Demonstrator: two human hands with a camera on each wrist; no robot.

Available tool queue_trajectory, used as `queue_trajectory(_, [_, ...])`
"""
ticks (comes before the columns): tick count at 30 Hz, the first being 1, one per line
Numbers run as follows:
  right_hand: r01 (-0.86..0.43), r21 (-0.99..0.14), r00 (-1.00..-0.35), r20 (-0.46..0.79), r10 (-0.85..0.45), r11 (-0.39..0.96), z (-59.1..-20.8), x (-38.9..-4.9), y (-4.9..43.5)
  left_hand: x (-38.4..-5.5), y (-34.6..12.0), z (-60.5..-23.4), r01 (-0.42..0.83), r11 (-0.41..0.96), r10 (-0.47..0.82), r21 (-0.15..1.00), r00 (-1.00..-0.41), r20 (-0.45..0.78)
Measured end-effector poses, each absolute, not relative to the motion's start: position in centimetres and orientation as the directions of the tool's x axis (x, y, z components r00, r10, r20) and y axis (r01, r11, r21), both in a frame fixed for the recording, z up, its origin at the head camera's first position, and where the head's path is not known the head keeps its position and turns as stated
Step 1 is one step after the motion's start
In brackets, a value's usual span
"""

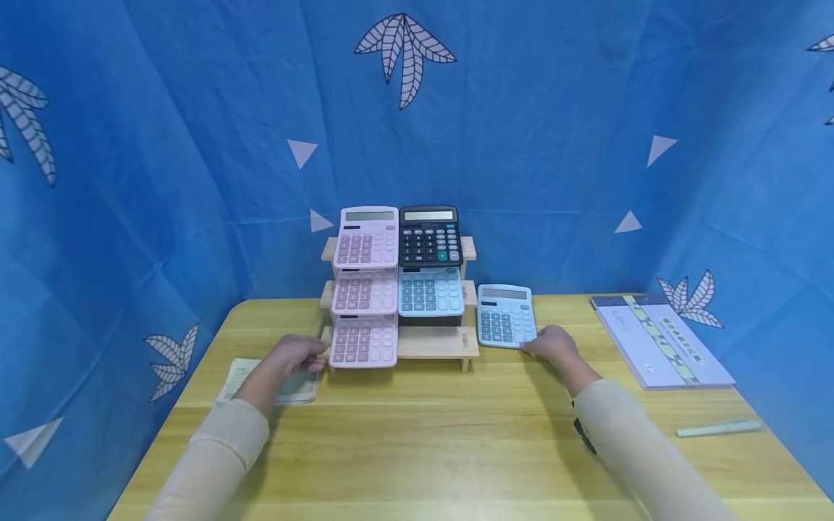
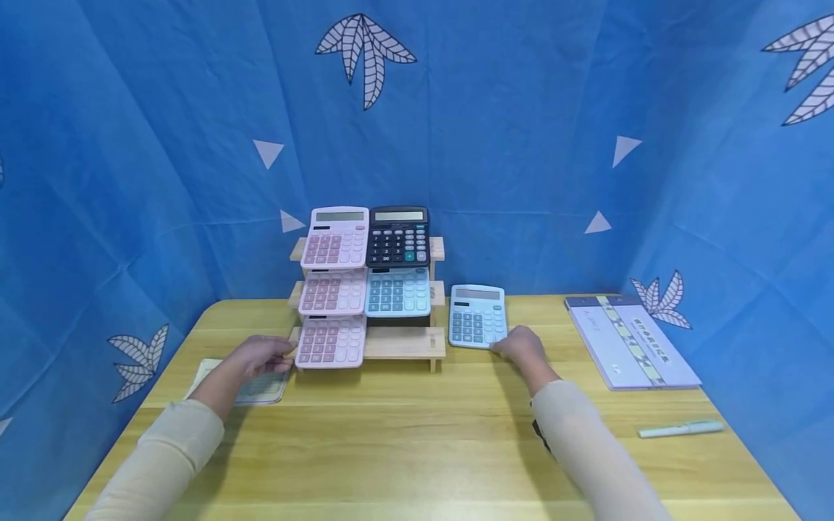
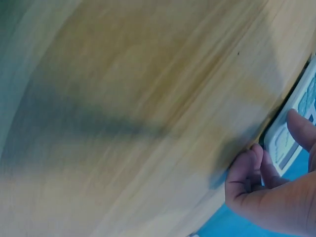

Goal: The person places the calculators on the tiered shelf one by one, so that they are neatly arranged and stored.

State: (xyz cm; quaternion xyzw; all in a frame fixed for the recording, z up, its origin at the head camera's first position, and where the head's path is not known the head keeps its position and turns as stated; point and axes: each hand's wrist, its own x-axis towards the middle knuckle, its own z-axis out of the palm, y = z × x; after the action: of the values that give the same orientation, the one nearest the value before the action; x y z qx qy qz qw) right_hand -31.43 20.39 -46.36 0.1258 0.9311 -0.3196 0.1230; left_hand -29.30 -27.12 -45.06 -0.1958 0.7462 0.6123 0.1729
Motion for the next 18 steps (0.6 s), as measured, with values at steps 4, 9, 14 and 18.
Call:
queue_trajectory(4, [0.351,-0.572,-0.928,-0.320,0.193,0.741,-46.6,-31.6,20.3,-29.3,-27.0,-45.1,-0.498,0.169,-0.079,0.851,-0.867,-0.492])
queue_trajectory(9, [0.428,-0.688,-0.900,-0.385,0.205,0.586,-46.4,-31.9,20.4,-29.5,-27.0,-45.2,-0.489,0.163,-0.073,0.857,-0.872,-0.484])
queue_trajectory(14, [0.478,-0.807,-0.877,-0.464,0.128,0.347,-45.7,-31.7,20.8,-29.3,-26.9,-45.1,-0.492,0.163,-0.078,0.855,-0.871,-0.486])
queue_trajectory(18, [0.515,-0.835,-0.845,-0.532,-0.045,0.196,-45.0,-31.3,21.9,-29.2,-27.0,-45.1,-0.490,0.160,-0.081,0.857,-0.872,-0.484])
